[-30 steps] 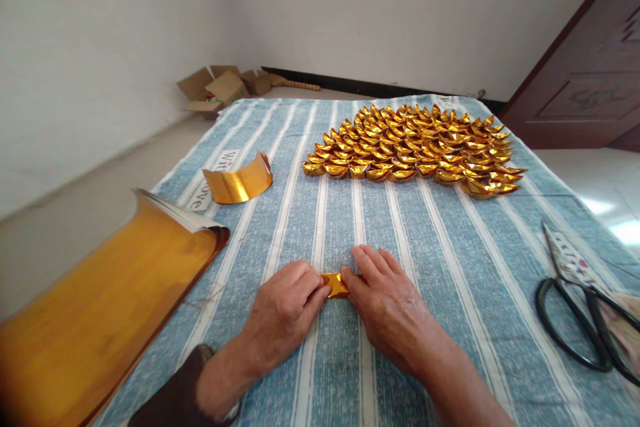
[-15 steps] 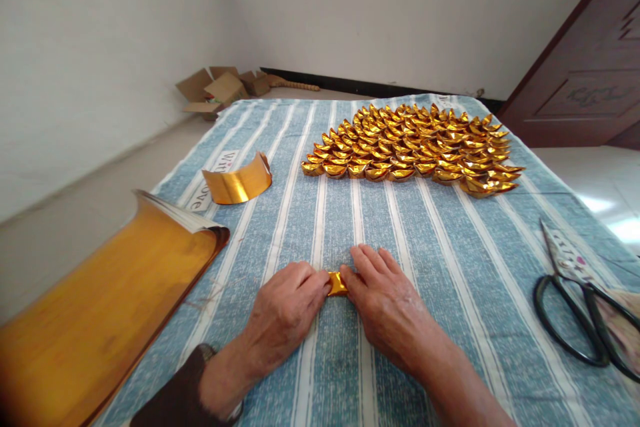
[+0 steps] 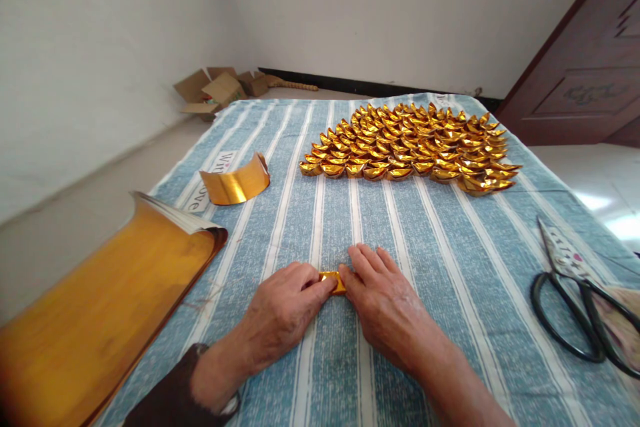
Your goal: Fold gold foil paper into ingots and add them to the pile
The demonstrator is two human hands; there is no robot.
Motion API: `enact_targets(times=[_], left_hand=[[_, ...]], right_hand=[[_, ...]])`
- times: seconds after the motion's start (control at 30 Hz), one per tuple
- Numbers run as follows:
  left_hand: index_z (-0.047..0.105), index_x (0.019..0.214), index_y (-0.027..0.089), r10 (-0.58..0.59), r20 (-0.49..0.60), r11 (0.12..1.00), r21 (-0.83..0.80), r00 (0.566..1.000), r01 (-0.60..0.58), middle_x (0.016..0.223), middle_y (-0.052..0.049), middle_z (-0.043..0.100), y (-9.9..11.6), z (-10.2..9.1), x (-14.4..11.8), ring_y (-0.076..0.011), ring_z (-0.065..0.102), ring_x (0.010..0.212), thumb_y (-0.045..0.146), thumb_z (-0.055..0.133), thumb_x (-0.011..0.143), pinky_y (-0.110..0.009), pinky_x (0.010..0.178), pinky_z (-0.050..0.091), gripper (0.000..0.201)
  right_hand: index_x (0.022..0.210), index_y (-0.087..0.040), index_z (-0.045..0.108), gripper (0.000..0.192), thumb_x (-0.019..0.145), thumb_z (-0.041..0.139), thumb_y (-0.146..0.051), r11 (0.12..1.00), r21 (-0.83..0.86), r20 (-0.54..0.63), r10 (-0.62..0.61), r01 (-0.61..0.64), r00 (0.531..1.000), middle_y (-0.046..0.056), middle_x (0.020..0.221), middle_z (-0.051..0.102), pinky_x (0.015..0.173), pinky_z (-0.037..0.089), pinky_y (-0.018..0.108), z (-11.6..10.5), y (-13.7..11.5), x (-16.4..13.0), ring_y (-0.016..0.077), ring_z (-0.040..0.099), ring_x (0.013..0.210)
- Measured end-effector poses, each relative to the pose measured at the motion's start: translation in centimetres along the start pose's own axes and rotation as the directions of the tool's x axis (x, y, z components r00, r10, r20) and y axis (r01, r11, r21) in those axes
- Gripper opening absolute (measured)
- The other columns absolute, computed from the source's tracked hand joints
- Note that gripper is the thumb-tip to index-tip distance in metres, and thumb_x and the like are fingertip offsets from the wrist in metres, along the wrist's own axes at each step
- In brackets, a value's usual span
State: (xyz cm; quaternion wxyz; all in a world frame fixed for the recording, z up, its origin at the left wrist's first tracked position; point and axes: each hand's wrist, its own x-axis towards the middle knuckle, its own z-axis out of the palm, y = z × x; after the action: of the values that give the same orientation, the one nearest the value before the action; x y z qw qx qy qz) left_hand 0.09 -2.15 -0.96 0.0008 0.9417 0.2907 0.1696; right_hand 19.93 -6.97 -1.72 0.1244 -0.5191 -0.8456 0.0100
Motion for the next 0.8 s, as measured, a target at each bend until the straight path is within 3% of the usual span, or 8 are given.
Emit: enact_targets(times=[0.47, 0.63, 0.8], left_hand=[[0.062, 0.087, 0.02, -0.026, 0.022, 1.0, 0.014, 0.999, 0.026, 0.071, 0.0, 0.049, 0.1, 0.1, 0.0, -0.0156, 0.044, 0.064, 0.02, 0.047, 0.095, -0.029, 0.055, 0.035, 0.017], [0.062, 0.087, 0.02, -0.028, 0.036, 1.0, -0.002, 0.999, 0.028, 0.071, -0.001, 0.049, 0.1, 0.1, -0.1, -0.0156, 0.044, 0.064, 0.021, 0.047, 0.095, -0.029, 0.055, 0.035, 0.017], [0.062, 0.087, 0.02, -0.033, 0.016, 0.999, -0.032, 0.999, 0.034, 0.071, -0.001, 0.049, 0.1, 0.0, 0.0, -0.0152, 0.044, 0.064, 0.023, 0.044, 0.097, -0.028, 0.055, 0.035, 0.02]], right_hand=[[0.122, -0.011, 0.057, 0.034, 0.091, 0.043, -0.007, 1.0, 0.029, -0.065, -0.009, 0.011, 0.998, 0.018, 0.127, 0.057, 0.1, 0.044, 0.053, 0.3, 0.0, -0.1, 0.031, 0.047, 0.125], [0.116, -0.011, 0.059, 0.026, 0.094, 0.045, -0.012, 0.995, 0.097, -0.12, 0.019, -0.007, 0.993, 0.015, 0.116, 0.061, 0.097, 0.045, 0.048, 0.0, -0.1, 0.2, 0.0285, 0.052, 0.115], [0.094, -0.016, 0.064, 0.017, 0.094, 0.047, -0.014, 0.993, 0.119, -0.217, 0.026, 0.0, 0.976, 0.008, 0.09, 0.063, 0.083, 0.047, 0.041, -0.9, -1.7, 0.4, 0.0226, 0.055, 0.089]])
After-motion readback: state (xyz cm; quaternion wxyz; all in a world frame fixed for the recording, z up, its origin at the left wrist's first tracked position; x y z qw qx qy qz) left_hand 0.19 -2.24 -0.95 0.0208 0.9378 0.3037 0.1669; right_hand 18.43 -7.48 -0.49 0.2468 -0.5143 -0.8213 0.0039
